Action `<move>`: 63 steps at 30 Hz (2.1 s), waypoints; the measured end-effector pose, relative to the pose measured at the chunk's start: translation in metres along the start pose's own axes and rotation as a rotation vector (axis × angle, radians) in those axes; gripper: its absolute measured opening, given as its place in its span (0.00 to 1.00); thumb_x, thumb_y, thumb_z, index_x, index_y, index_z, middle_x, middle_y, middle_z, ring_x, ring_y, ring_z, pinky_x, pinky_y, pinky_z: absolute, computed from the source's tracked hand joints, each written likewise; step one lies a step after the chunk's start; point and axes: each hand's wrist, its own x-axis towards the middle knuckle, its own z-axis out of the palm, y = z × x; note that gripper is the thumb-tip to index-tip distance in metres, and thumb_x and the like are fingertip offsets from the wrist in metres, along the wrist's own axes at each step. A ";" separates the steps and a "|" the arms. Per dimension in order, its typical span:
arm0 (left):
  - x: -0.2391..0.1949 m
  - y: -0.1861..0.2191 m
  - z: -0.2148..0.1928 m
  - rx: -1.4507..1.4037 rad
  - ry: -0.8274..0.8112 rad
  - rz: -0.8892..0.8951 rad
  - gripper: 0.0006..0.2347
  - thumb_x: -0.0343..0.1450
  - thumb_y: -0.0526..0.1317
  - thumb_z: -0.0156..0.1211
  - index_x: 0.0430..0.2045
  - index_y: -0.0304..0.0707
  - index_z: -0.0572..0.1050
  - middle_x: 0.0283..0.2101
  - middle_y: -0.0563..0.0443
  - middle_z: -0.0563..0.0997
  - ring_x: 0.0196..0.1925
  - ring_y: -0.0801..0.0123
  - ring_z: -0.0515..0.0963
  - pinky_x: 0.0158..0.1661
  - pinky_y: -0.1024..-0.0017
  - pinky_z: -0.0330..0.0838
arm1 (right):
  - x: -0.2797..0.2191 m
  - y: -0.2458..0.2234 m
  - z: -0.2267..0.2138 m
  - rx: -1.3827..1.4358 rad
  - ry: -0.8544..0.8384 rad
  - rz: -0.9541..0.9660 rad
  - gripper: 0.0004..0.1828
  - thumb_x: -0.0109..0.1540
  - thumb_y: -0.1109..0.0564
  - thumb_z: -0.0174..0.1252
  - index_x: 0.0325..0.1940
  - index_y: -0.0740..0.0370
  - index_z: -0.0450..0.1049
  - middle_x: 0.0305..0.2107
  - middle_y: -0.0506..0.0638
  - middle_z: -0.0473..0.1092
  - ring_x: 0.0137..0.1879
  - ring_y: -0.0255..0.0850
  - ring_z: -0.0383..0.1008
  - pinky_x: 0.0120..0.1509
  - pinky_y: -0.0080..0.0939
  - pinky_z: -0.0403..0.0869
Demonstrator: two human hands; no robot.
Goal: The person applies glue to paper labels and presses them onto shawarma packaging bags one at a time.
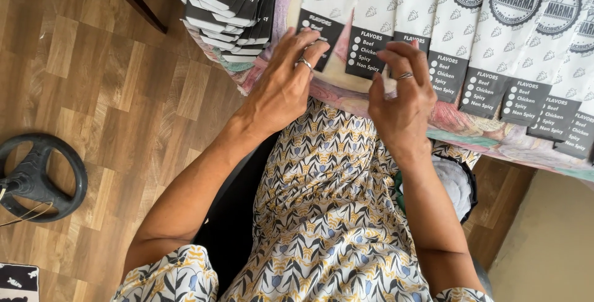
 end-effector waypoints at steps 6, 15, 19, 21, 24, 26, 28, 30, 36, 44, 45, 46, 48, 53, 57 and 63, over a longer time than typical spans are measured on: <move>0.008 0.004 -0.018 -0.253 -0.028 -0.003 0.25 0.71 0.14 0.52 0.62 0.26 0.59 0.66 0.29 0.62 0.72 0.39 0.66 0.76 0.47 0.54 | 0.010 -0.021 0.027 0.213 -0.078 -0.132 0.11 0.67 0.73 0.59 0.54 0.77 0.73 0.54 0.66 0.69 0.62 0.56 0.74 0.81 0.61 0.61; 0.004 -0.007 -0.034 -0.215 0.054 0.028 0.17 0.72 0.19 0.64 0.53 0.24 0.68 0.62 0.32 0.65 0.65 0.44 0.75 0.66 0.61 0.77 | 0.012 -0.025 0.032 0.232 -0.087 -0.198 0.08 0.69 0.71 0.59 0.51 0.77 0.69 0.52 0.68 0.68 0.59 0.58 0.74 0.79 0.65 0.64; 0.005 -0.007 -0.041 -0.285 0.060 0.076 0.14 0.73 0.17 0.61 0.51 0.20 0.69 0.61 0.33 0.65 0.64 0.47 0.75 0.65 0.61 0.79 | 0.012 -0.023 0.037 0.220 -0.092 -0.216 0.07 0.70 0.70 0.58 0.52 0.76 0.70 0.54 0.68 0.69 0.61 0.57 0.74 0.79 0.66 0.64; 0.001 -0.013 -0.035 -0.264 0.066 0.071 0.15 0.73 0.18 0.64 0.52 0.20 0.70 0.62 0.33 0.65 0.63 0.48 0.77 0.65 0.63 0.79 | 0.013 -0.024 0.035 0.219 -0.091 -0.221 0.07 0.70 0.70 0.58 0.51 0.77 0.70 0.52 0.68 0.69 0.59 0.56 0.74 0.78 0.65 0.65; 0.001 -0.013 -0.037 -0.273 0.077 0.072 0.13 0.73 0.18 0.65 0.49 0.18 0.72 0.62 0.32 0.65 0.61 0.46 0.80 0.63 0.62 0.80 | 0.012 -0.024 0.035 0.215 -0.095 -0.216 0.06 0.69 0.70 0.58 0.50 0.78 0.71 0.50 0.67 0.70 0.58 0.56 0.74 0.78 0.64 0.66; 0.003 -0.012 -0.040 -0.301 0.080 0.077 0.09 0.73 0.18 0.64 0.45 0.15 0.74 0.61 0.31 0.66 0.60 0.43 0.80 0.62 0.59 0.81 | 0.011 -0.023 0.035 0.215 -0.099 -0.206 0.06 0.69 0.70 0.58 0.49 0.78 0.71 0.51 0.67 0.70 0.59 0.58 0.74 0.79 0.63 0.66; 0.005 -0.011 -0.042 -0.338 0.106 0.091 0.08 0.73 0.18 0.64 0.42 0.17 0.73 0.58 0.29 0.67 0.59 0.42 0.80 0.60 0.56 0.82 | 0.012 -0.024 0.035 0.232 -0.096 -0.209 0.04 0.69 0.71 0.58 0.45 0.80 0.73 0.50 0.68 0.70 0.59 0.59 0.75 0.79 0.63 0.65; 0.005 -0.010 -0.044 -0.369 0.098 0.063 0.05 0.74 0.19 0.62 0.40 0.17 0.74 0.59 0.30 0.67 0.59 0.43 0.80 0.60 0.57 0.81 | 0.011 -0.022 0.036 0.233 -0.099 -0.197 0.04 0.69 0.71 0.58 0.45 0.81 0.74 0.50 0.67 0.70 0.61 0.61 0.74 0.79 0.62 0.64; 0.009 -0.010 -0.040 -0.378 0.097 0.023 0.04 0.73 0.17 0.61 0.37 0.15 0.73 0.57 0.31 0.65 0.57 0.46 0.79 0.56 0.63 0.84 | 0.014 -0.024 0.037 0.268 -0.099 -0.139 0.06 0.70 0.72 0.55 0.42 0.82 0.74 0.49 0.66 0.70 0.58 0.54 0.75 0.81 0.61 0.61; 0.014 -0.007 -0.025 -0.298 0.060 -0.106 0.10 0.80 0.32 0.48 0.30 0.23 0.67 0.56 0.34 0.60 0.55 0.52 0.77 0.55 0.63 0.85 | 0.023 -0.031 0.039 0.245 -0.074 -0.034 0.05 0.66 0.75 0.57 0.36 0.76 0.72 0.45 0.62 0.69 0.51 0.49 0.74 0.79 0.64 0.64; 0.013 -0.008 -0.021 -0.299 0.093 -0.134 0.04 0.77 0.27 0.54 0.33 0.24 0.67 0.55 0.33 0.60 0.53 0.54 0.77 0.56 0.62 0.82 | 0.023 -0.030 0.041 0.235 -0.060 -0.021 0.05 0.64 0.75 0.59 0.35 0.74 0.72 0.45 0.62 0.69 0.49 0.48 0.74 0.78 0.62 0.65; 0.012 -0.008 -0.017 -0.298 0.126 -0.163 0.08 0.73 0.22 0.60 0.36 0.25 0.67 0.55 0.33 0.60 0.51 0.56 0.78 0.57 0.61 0.80 | 0.023 -0.028 0.042 0.226 -0.047 -0.009 0.07 0.62 0.76 0.62 0.34 0.73 0.72 0.44 0.61 0.70 0.48 0.46 0.74 0.78 0.61 0.67; 0.013 -0.002 -0.018 -0.315 0.166 -0.193 0.09 0.72 0.22 0.60 0.37 0.27 0.66 0.55 0.35 0.60 0.49 0.57 0.78 0.49 0.66 0.81 | 0.027 -0.027 0.040 0.231 -0.047 0.031 0.08 0.60 0.74 0.64 0.34 0.70 0.72 0.43 0.60 0.71 0.48 0.46 0.75 0.77 0.58 0.68; 0.019 0.009 -0.018 -0.357 0.213 -0.273 0.12 0.69 0.20 0.55 0.43 0.29 0.63 0.53 0.38 0.59 0.58 0.51 0.71 0.60 0.62 0.75 | 0.034 -0.025 0.039 0.262 -0.047 0.102 0.11 0.57 0.72 0.67 0.38 0.66 0.73 0.44 0.59 0.74 0.52 0.49 0.77 0.77 0.54 0.67; 0.017 0.009 -0.009 -0.367 0.236 -0.288 0.13 0.68 0.18 0.49 0.43 0.30 0.63 0.54 0.39 0.59 0.50 0.59 0.74 0.53 0.67 0.80 | 0.035 -0.024 0.034 0.237 -0.090 0.103 0.12 0.58 0.70 0.71 0.38 0.65 0.73 0.43 0.57 0.73 0.52 0.48 0.76 0.61 0.49 0.73; 0.012 0.007 0.007 -0.319 0.255 -0.327 0.10 0.75 0.25 0.49 0.49 0.31 0.63 0.59 0.37 0.58 0.55 0.55 0.76 0.56 0.64 0.84 | 0.037 -0.022 0.031 0.241 -0.128 0.095 0.12 0.56 0.74 0.70 0.38 0.65 0.76 0.43 0.55 0.74 0.51 0.46 0.77 0.60 0.46 0.76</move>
